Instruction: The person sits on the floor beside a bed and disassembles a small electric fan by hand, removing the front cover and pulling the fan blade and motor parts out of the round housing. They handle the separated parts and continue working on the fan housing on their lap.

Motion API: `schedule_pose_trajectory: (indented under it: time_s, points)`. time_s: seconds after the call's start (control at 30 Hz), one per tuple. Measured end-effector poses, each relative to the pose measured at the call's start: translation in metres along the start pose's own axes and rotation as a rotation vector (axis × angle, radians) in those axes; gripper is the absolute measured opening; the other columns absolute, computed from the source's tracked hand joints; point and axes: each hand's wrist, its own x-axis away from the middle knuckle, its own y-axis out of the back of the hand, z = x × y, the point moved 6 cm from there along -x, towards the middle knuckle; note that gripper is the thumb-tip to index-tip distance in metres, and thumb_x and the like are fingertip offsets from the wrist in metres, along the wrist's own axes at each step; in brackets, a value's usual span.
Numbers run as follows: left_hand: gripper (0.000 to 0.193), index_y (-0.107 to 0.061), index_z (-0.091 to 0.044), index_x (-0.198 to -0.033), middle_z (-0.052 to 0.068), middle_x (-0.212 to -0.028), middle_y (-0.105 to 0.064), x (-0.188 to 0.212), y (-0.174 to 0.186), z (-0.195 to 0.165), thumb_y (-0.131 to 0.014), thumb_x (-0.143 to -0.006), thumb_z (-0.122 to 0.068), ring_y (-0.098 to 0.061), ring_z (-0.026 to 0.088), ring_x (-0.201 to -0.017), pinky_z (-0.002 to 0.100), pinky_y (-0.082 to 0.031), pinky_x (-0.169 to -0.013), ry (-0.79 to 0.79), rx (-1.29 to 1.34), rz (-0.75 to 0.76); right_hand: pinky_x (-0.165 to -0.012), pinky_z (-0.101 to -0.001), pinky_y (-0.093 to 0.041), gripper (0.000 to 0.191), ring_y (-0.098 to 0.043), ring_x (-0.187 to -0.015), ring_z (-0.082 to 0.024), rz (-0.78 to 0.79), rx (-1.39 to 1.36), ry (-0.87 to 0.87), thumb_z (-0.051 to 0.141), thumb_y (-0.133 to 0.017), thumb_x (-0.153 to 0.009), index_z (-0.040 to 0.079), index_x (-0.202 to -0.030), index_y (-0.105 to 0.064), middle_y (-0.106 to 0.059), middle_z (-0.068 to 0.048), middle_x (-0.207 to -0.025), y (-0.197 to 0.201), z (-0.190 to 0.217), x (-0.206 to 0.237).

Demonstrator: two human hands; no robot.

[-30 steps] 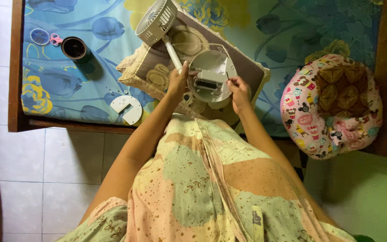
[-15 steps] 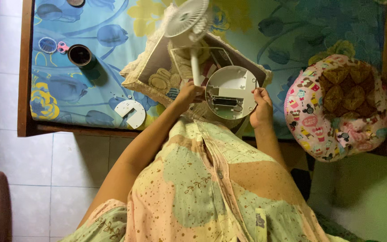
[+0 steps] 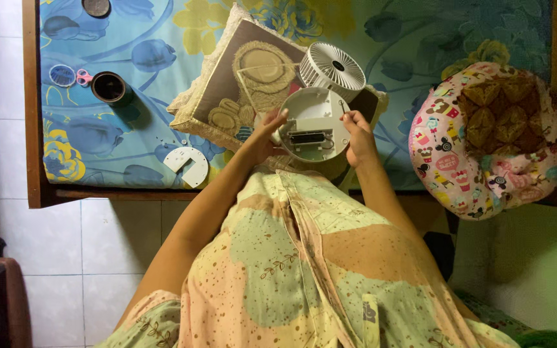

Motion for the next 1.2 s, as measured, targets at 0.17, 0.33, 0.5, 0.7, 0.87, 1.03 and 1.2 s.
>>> schedule_pose_trajectory:
  time_s: [0.17,0.33,0.5,0.7,0.87,1.03,1.2]
  points:
    - [0.048,-0.042,-0.012,-0.112,0.007,-0.096,-0.052,0.015,-0.02,-0.025,-0.059,-0.077,-0.039,-0.055,0.016,-0.077,0.033,-0.051,-0.062,-0.162,0.178,0.129,-0.072,-0.0213,-0.038,0.005,-0.044,-0.076,-0.008,0.044,0.099,0.106,0.012,-0.047,-0.087,0.008,-0.084,-0.049,-0.048,0.001,-0.08,-0.022,0.019,0.001]
    - [0.044,-0.04,-0.008,-0.108,0.006,-0.086,-0.056,0.018,-0.028,-0.036,-0.054,-0.077,-0.035,-0.061,0.015,-0.069,0.031,-0.055,-0.059,-0.193,0.226,0.091,-0.076,-0.0201,-0.036,0.007,-0.044,-0.079,-0.007,0.031,0.142,0.191,0.012,-0.047,-0.087,0.006,-0.084,-0.05,-0.049,0.001,-0.083,-0.035,0.057,0.01]
    - [0.039,-0.045,-0.005,-0.104,0.008,-0.08,-0.059,0.015,-0.016,-0.035,-0.056,-0.077,-0.032,-0.06,0.015,-0.063,0.029,-0.054,-0.052,-0.214,0.248,-0.033,-0.067,-0.0192,-0.038,0.006,-0.046,-0.07,-0.007,-0.074,0.372,0.317,0.009,-0.048,-0.085,0.005,-0.087,-0.053,-0.051,0.001,-0.076,-0.049,0.085,0.025]
    - [0.029,-0.049,-0.006,-0.096,0.003,-0.077,-0.053,0.014,0.015,-0.011,-0.06,-0.079,-0.027,-0.057,0.013,-0.061,0.029,-0.052,-0.047,-0.193,0.372,-0.103,-0.049,-0.0274,-0.035,0.011,-0.046,-0.055,-0.013,0.087,0.898,0.27,0.011,-0.053,-0.084,0.0,-0.084,-0.055,-0.051,-0.003,-0.064,-0.081,0.074,0.05]
    - [0.033,-0.046,-0.006,-0.1,0.005,-0.083,-0.057,0.018,0.024,-0.003,-0.058,-0.077,-0.027,-0.06,0.014,-0.066,0.031,-0.055,-0.053,-0.213,0.455,-0.099,-0.052,-0.0331,-0.043,0.012,-0.058,-0.059,-0.024,0.149,1.357,0.351,0.014,-0.054,-0.077,0.004,-0.08,-0.06,-0.061,-0.012,-0.068,-0.112,0.066,0.072]
    - [0.042,-0.041,-0.008,-0.109,0.008,-0.089,-0.057,0.02,0.028,-0.006,-0.058,-0.077,-0.03,-0.06,0.016,-0.07,0.031,-0.054,-0.054,-0.256,0.449,-0.147,-0.054,-0.0363,-0.043,0.013,-0.057,-0.061,-0.029,0.208,1.436,0.392,0.015,-0.054,-0.078,0.004,-0.083,-0.059,-0.059,-0.014,-0.068,-0.121,0.063,0.073]
    - [0.052,-0.037,-0.012,-0.113,0.008,-0.096,-0.056,0.023,0.038,-0.009,-0.059,-0.071,-0.034,-0.061,0.017,-0.073,0.031,-0.056,-0.053,-0.206,0.391,-0.243,-0.059,-0.032,-0.044,0.012,-0.055,-0.066,-0.021,0.081,1.213,0.432,0.015,-0.053,-0.079,0.005,-0.083,-0.056,-0.054,-0.013,-0.078,-0.098,0.044,0.052]
